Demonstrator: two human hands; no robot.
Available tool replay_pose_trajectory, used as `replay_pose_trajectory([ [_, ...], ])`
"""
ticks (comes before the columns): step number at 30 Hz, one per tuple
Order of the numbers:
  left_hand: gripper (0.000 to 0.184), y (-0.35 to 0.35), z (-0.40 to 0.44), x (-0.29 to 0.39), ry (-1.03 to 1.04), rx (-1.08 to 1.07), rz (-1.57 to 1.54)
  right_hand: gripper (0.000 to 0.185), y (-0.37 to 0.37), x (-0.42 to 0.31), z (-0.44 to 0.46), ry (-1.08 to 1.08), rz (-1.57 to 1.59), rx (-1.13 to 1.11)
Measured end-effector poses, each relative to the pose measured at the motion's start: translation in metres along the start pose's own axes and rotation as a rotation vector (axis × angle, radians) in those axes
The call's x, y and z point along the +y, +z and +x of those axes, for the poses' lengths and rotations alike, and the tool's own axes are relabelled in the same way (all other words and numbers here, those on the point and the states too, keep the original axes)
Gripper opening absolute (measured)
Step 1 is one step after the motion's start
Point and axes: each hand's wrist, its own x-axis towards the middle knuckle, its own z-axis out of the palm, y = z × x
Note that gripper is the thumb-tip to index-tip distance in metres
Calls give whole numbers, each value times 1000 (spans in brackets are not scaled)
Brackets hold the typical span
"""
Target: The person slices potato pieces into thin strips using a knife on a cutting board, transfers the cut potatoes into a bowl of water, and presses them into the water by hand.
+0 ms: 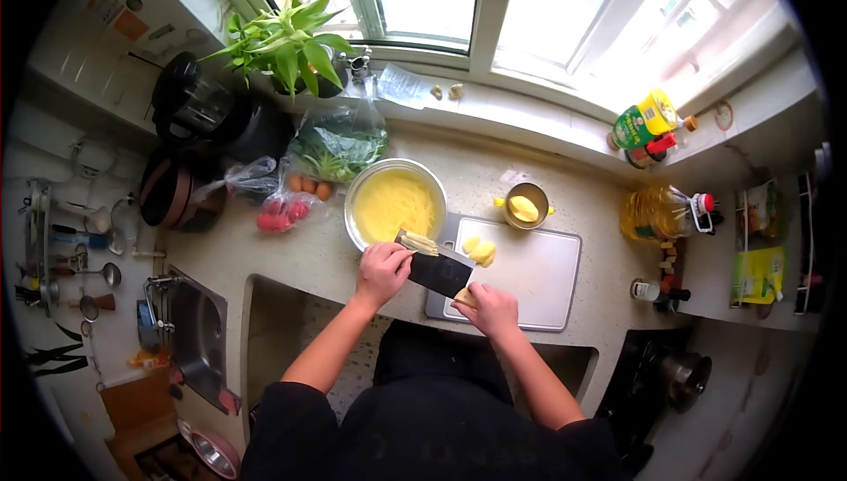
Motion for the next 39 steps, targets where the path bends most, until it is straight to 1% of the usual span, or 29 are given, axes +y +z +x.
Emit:
replay_pose_trajectory([
  [3, 24, -17, -2, -6, 59, -51, -37, 43, 11, -17, 24, -25, -12, -14],
  [4, 36, -19, -9, -15, 52, -157, 3, 43, 13, -22, 31, -34, -16, -20],
  [7, 44, -21, -11, -32, 26, -224, 71, 42, 25, -36, 48, -46, -21, -27],
  [8, 49, -19, -13, -42, -4, -274, 38, 42, 29, -41, 52, -50, -23, -34],
  [11, 49, -19, -5, -60, -6, -260, 41, 41, 35, -53, 65, -58, -23, -45],
  [14, 53, -17, 5, -77, -29, -290, 22, 41, 36, -67, 74, -63, -16, -53],
  [17, 59, -12, 17, -88, -64, -364, 72, 41, 38, -77, 76, -63, -30, -58],
  [20, 63, -5, 27, -102, -116, -323, 63, 42, 40, -85, 75, -61, -61, -65],
  [23, 62, -20, 43, -107, -192, -186, 47, 42, 50, -80, 67, -49, -45, -69],
  [24, 56, -23, 44, -109, -201, -102, 49, 42, 50, -79, 65, -39, -43, -73],
  [27, 51, -37, 45, -105, -223, 17, -14, 41, 47, -74, 59, -4, -29, -120],
  [28, 46, -41, 46, -100, -217, 99, -38, 41, 43, -72, 57, 29, 8, -133],
  [30, 43, -49, 43, -87, -249, 210, -70, 41, 31, -68, 48, 109, 79, -163],
  [31, 41, -51, 43, -79, -264, 261, -92, 41, 28, -63, 41, 177, 136, -150],
  [32, 36, -52, 45, -69, -245, 332, -97, 42, 25, -56, 32, 247, 192, -135],
  [33, 34, -46, 42, -62, -245, 339, -126, 42, 24, -49, 22, 317, 250, -117],
  [34, 33, -41, 37, -56, -243, 346, -152, 38, 26, -39, 7, 420, 324, -70],
  [35, 31, -33, 36, -49, -243, 351, -179, 36, 24, -29, -6, 514, 408, 7],
  [37, 25, -10, 38, -26, -236, 222, -272, 31, 19, -10, -36, 705, 574, 169],
  [38, 22, 4, 39, -12, -231, 153, -318, 24, 30, 8, -58, 711, 634, 300],
  [39, 19, 18, 40, 3, -226, 86, -362, 21, 47, 27, -82, 813, 774, 389],
])
